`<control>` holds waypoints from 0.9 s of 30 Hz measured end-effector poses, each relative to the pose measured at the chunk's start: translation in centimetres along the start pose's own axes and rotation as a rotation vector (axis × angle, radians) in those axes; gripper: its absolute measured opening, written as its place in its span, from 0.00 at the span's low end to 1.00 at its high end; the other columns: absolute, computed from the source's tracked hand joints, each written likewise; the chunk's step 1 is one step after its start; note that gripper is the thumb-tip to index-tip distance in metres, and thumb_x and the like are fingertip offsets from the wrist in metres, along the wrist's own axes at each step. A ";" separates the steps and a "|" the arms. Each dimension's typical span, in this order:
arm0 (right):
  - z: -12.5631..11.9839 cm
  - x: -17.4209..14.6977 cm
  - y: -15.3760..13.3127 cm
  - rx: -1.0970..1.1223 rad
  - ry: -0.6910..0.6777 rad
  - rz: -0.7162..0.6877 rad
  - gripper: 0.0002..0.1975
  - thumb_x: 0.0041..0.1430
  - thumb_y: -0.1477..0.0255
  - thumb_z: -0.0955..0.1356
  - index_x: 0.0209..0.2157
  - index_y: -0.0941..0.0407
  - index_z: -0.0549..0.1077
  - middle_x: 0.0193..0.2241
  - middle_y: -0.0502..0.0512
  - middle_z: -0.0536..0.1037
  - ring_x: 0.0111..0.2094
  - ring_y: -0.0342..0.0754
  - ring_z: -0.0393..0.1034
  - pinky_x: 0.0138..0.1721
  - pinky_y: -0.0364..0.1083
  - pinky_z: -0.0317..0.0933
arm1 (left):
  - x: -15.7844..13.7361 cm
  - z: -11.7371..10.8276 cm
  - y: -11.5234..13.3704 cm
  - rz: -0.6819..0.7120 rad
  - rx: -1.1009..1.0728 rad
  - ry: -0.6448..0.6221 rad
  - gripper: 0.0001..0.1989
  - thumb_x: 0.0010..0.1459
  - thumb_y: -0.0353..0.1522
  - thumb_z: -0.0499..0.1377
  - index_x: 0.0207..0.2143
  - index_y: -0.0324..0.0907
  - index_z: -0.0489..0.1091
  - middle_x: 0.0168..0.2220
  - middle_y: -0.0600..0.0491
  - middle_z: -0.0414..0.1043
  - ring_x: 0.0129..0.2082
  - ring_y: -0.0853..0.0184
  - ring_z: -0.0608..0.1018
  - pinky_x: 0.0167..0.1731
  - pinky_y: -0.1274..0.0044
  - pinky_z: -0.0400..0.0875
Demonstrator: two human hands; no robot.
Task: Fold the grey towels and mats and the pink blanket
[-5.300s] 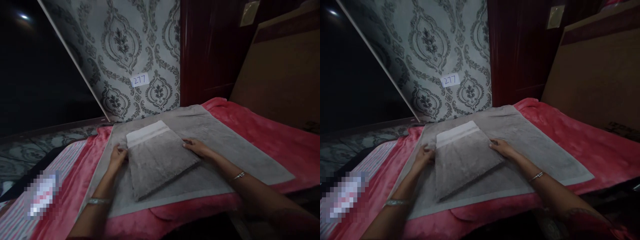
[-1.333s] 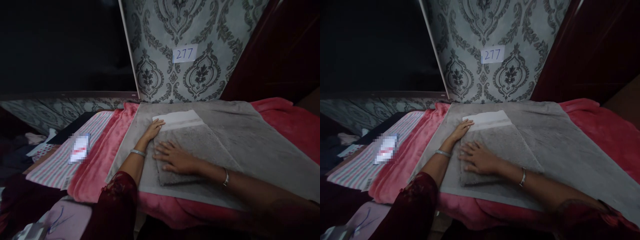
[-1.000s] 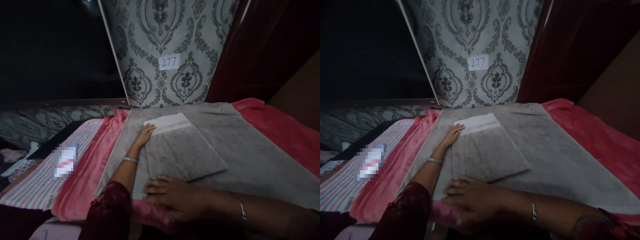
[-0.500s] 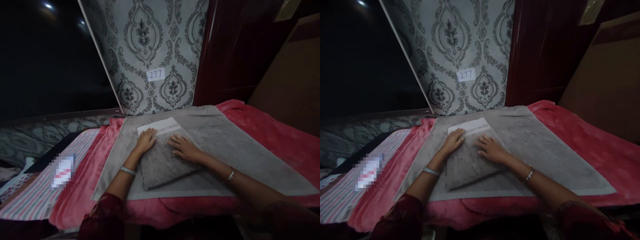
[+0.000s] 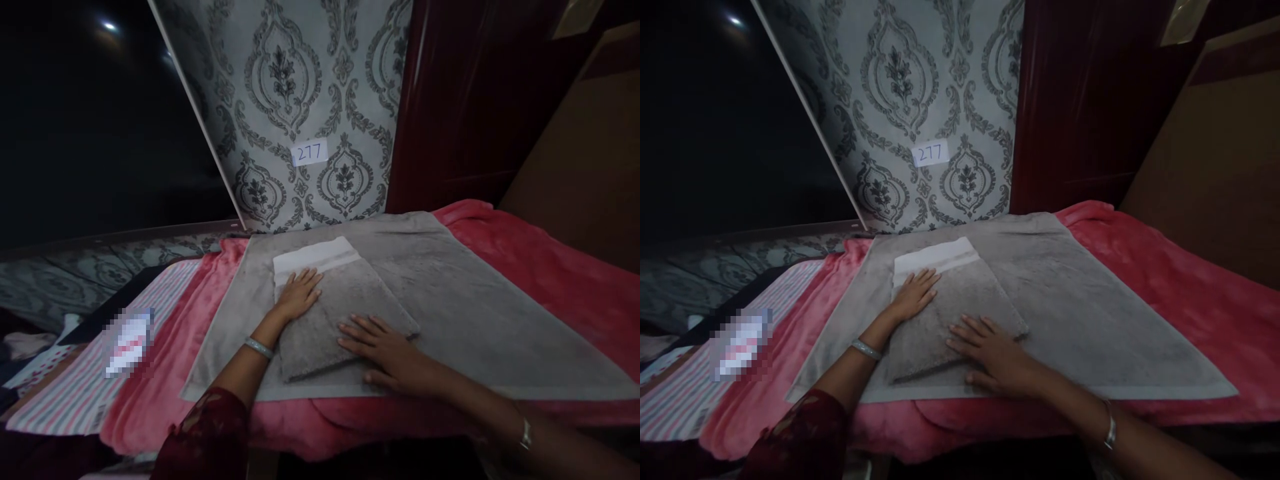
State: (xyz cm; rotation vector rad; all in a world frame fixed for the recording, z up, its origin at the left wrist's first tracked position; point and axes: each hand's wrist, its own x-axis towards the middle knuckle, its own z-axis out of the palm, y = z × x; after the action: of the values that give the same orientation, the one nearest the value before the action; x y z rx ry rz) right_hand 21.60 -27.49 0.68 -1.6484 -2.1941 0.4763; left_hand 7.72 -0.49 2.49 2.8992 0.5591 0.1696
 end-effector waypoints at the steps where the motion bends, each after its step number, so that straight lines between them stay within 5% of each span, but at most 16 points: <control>1: 0.0 -0.7 -0.4 0.027 0.001 -0.009 0.35 0.68 0.50 0.62 0.71 0.43 0.51 0.72 0.51 0.49 0.73 0.57 0.32 0.70 0.65 0.30 | 0.0 -0.1 0.0 -0.004 0.008 -0.009 0.28 0.69 0.39 0.46 0.69 0.46 0.55 0.72 0.47 0.49 0.73 0.58 0.48 0.69 0.55 0.41; 5: -1.7 -1.7 0.1 0.161 0.076 -0.003 0.29 0.70 0.54 0.61 0.69 0.46 0.59 0.68 0.53 0.61 0.69 0.54 0.50 0.69 0.59 0.46 | 0.4 -1.2 0.8 -0.040 0.035 -0.078 0.29 0.69 0.39 0.47 0.69 0.44 0.55 0.72 0.44 0.48 0.73 0.56 0.49 0.68 0.53 0.42; 8: -4.3 0.5 3.1 0.142 0.352 0.117 0.26 0.72 0.60 0.56 0.66 0.51 0.64 0.64 0.57 0.67 0.65 0.52 0.61 0.66 0.56 0.54 | 1.2 -2.2 2.8 -0.058 0.062 -0.063 0.30 0.69 0.41 0.47 0.70 0.43 0.54 0.72 0.42 0.49 0.72 0.54 0.51 0.68 0.51 0.43; 11: -6.1 4.5 6.6 -0.034 0.533 0.257 0.27 0.70 0.67 0.57 0.67 0.54 0.63 0.65 0.58 0.65 0.66 0.54 0.59 0.67 0.58 0.53 | 1.6 -2.2 5.4 -0.053 0.116 -0.042 0.33 0.68 0.45 0.48 0.70 0.41 0.53 0.72 0.40 0.48 0.72 0.52 0.51 0.68 0.50 0.42; 18: -2.3 8.3 8.9 -0.356 0.364 0.460 0.28 0.70 0.63 0.57 0.69 0.49 0.60 0.69 0.58 0.57 0.70 0.62 0.48 0.64 0.66 0.52 | 0.3 1.0 7.3 -0.102 0.190 0.001 0.36 0.67 0.49 0.49 0.71 0.42 0.50 0.73 0.40 0.43 0.73 0.47 0.47 0.67 0.48 0.44; 24: -0.9 7.6 11.0 -0.141 0.470 0.409 0.30 0.67 0.60 0.61 0.67 0.53 0.63 0.70 0.60 0.55 0.70 0.63 0.45 0.66 0.66 0.46 | 0.1 0.9 5.8 -0.095 0.038 0.065 0.32 0.65 0.43 0.55 0.68 0.43 0.58 0.72 0.41 0.48 0.72 0.49 0.51 0.67 0.50 0.44; 27: -1.5 6.8 13.1 0.219 0.612 0.359 0.37 0.60 0.56 0.67 0.68 0.55 0.61 0.69 0.62 0.57 0.70 0.59 0.48 0.69 0.63 0.44 | -0.6 0.1 2.8 -0.291 -0.174 0.269 0.29 0.60 0.36 0.60 0.63 0.40 0.65 0.70 0.39 0.53 0.71 0.49 0.53 0.68 0.52 0.45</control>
State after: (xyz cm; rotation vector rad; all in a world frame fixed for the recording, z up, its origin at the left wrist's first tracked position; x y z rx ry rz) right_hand 31.62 -17.38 -3.57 -1.7723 -1.3708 0.2409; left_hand 8.22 -3.29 2.94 2.6052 0.9508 0.5406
